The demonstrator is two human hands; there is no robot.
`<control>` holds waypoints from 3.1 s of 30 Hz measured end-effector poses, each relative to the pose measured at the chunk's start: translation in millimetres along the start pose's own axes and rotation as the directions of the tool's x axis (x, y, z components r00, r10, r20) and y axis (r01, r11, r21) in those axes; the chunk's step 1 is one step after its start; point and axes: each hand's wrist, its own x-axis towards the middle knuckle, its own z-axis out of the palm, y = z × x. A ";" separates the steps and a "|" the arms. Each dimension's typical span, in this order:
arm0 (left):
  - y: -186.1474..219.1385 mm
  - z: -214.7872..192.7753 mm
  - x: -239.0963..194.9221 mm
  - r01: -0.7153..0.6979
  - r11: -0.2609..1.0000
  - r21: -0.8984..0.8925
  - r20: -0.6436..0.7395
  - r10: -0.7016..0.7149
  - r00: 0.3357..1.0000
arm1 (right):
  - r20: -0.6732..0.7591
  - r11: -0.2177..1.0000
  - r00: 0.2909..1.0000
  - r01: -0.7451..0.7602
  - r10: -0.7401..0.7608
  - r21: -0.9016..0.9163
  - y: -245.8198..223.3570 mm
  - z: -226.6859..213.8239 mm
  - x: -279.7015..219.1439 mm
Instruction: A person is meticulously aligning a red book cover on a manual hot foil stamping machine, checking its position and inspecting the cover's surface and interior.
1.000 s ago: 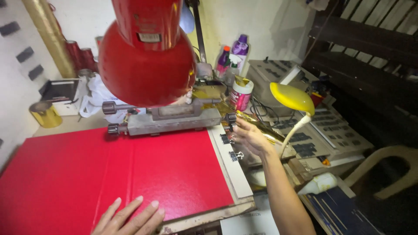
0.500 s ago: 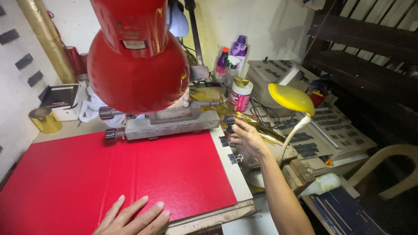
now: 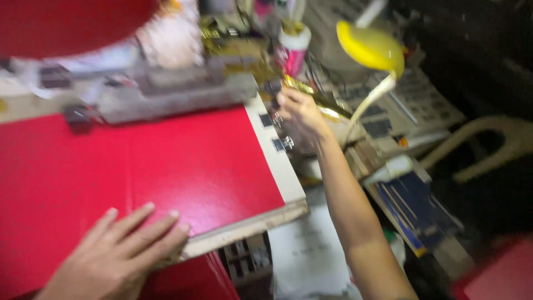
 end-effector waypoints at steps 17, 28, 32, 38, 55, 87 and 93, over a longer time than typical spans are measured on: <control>10.7 -27.0 22.1 0.382 0.902 -0.201 0.240 -0.333 0.912 | 0.528 -0.187 0.839 0.502 -0.132 -0.844 -21.1 26.0 -0.2; 14.3 -25.3 24.2 0.393 0.905 -0.162 0.205 -0.359 0.911 | 0.561 -0.144 0.817 0.545 -0.130 -0.826 -20.6 24.6 47.0; 14.0 -24.7 21.6 0.425 0.865 -0.268 0.263 -0.358 0.896 | 0.572 -0.175 0.795 0.546 -0.202 -0.820 -4.4 13.1 51.0; 6.5 -13.4 24.3 0.294 0.900 -0.322 0.334 -0.182 0.925 | 0.193 0.428 0.935 0.051 0.297 -0.902 -115.2 71.5 -25.2; -17.3 -42.3 89.6 0.582 0.763 -0.283 0.896 -0.007 0.445 | 0.054 0.598 0.918 -0.210 0.393 -0.774 -63.5 81.7 79.2; 46.5 -90.1 187.3 0.507 0.735 -0.450 0.610 -0.162 0.776 | -0.017 0.415 0.976 0.076 -0.216 -0.907 -100.9 70.8 -43.4; -8.3 -7.5 157.3 0.511 0.557 -0.655 0.410 -0.306 0.859 | 0.141 0.338 0.906 0.289 -0.400 -0.896 -104.8 44.6 -144.9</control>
